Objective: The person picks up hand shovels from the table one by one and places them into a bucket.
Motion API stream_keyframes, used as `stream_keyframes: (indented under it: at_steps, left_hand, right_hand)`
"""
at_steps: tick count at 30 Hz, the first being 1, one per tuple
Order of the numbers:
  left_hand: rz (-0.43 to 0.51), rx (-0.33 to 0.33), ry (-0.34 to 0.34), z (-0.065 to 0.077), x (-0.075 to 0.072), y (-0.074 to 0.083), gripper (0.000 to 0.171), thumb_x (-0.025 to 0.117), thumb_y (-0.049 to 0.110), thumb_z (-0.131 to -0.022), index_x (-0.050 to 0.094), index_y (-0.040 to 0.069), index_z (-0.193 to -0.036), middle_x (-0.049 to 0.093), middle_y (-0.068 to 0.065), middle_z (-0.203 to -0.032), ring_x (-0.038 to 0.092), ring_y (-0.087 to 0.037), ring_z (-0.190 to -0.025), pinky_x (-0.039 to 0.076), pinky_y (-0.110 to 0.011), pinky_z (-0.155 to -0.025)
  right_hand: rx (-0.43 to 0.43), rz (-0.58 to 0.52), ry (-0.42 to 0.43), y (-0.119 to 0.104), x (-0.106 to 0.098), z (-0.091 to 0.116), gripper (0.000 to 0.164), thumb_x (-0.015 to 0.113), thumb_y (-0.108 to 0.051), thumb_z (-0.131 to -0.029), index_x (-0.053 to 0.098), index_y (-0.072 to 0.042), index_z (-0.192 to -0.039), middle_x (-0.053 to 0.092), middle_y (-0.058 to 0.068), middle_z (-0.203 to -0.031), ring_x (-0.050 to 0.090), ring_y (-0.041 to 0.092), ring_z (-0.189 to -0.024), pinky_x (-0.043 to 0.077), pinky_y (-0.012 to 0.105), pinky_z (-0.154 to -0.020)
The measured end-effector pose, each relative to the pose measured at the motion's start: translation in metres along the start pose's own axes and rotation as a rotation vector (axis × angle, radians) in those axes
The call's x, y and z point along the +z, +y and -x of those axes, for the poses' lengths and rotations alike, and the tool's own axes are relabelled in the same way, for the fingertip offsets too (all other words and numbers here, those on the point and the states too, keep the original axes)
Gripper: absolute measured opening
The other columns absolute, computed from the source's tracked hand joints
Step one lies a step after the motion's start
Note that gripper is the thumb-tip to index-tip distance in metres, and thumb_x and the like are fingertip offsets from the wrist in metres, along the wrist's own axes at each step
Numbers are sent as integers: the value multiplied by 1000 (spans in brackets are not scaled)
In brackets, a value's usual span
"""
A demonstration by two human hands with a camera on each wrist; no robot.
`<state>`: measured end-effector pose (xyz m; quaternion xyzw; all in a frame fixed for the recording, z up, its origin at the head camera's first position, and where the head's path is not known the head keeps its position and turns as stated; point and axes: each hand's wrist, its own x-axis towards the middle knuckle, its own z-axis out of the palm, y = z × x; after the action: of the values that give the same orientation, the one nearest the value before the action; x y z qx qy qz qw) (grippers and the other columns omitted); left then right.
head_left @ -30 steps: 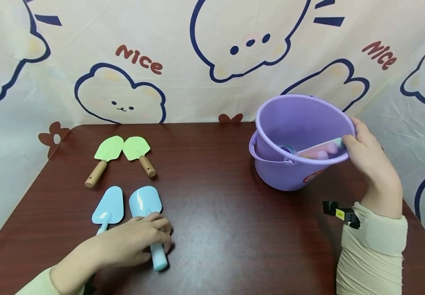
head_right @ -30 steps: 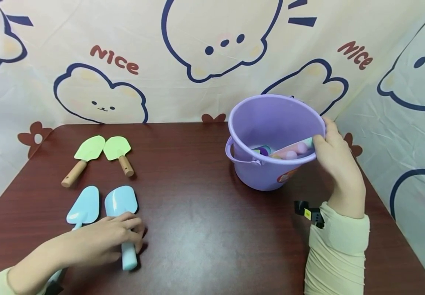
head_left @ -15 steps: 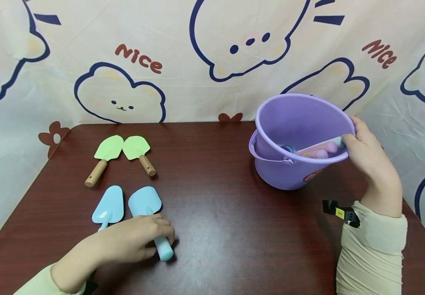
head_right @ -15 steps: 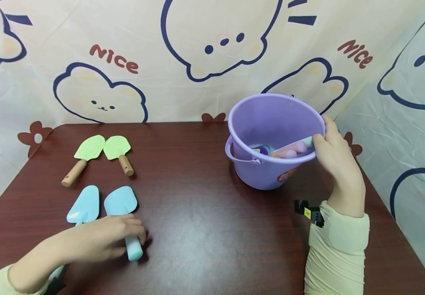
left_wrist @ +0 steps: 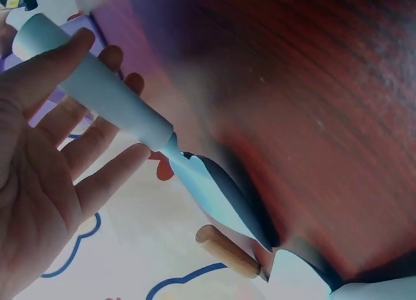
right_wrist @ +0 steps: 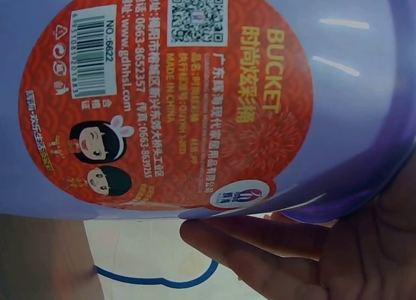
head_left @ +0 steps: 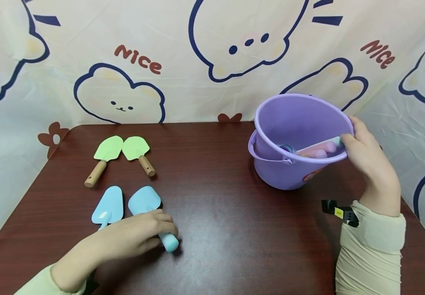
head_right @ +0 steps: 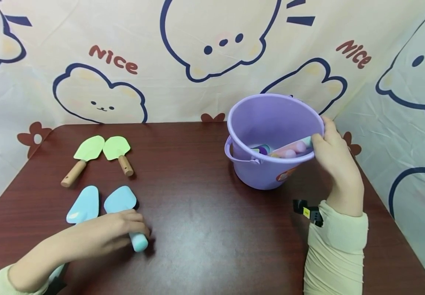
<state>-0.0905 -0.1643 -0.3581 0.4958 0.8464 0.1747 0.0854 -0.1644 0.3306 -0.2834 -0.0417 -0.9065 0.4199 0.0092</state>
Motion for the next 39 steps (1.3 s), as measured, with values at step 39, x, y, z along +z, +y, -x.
stream_keyframes:
  at_steps: [39]
  left_hand:
    - [36,17,187,-4,-22,8,34,66,-2,-90,53,28,-97,48,17,-88,44,5,-85,39,-11,-74]
  right_hand:
    - [-12,10,3,2,0,-1,62,22,-21,-103,1,4,-156,17,37,-156,21,55,-140,13,69,-116]
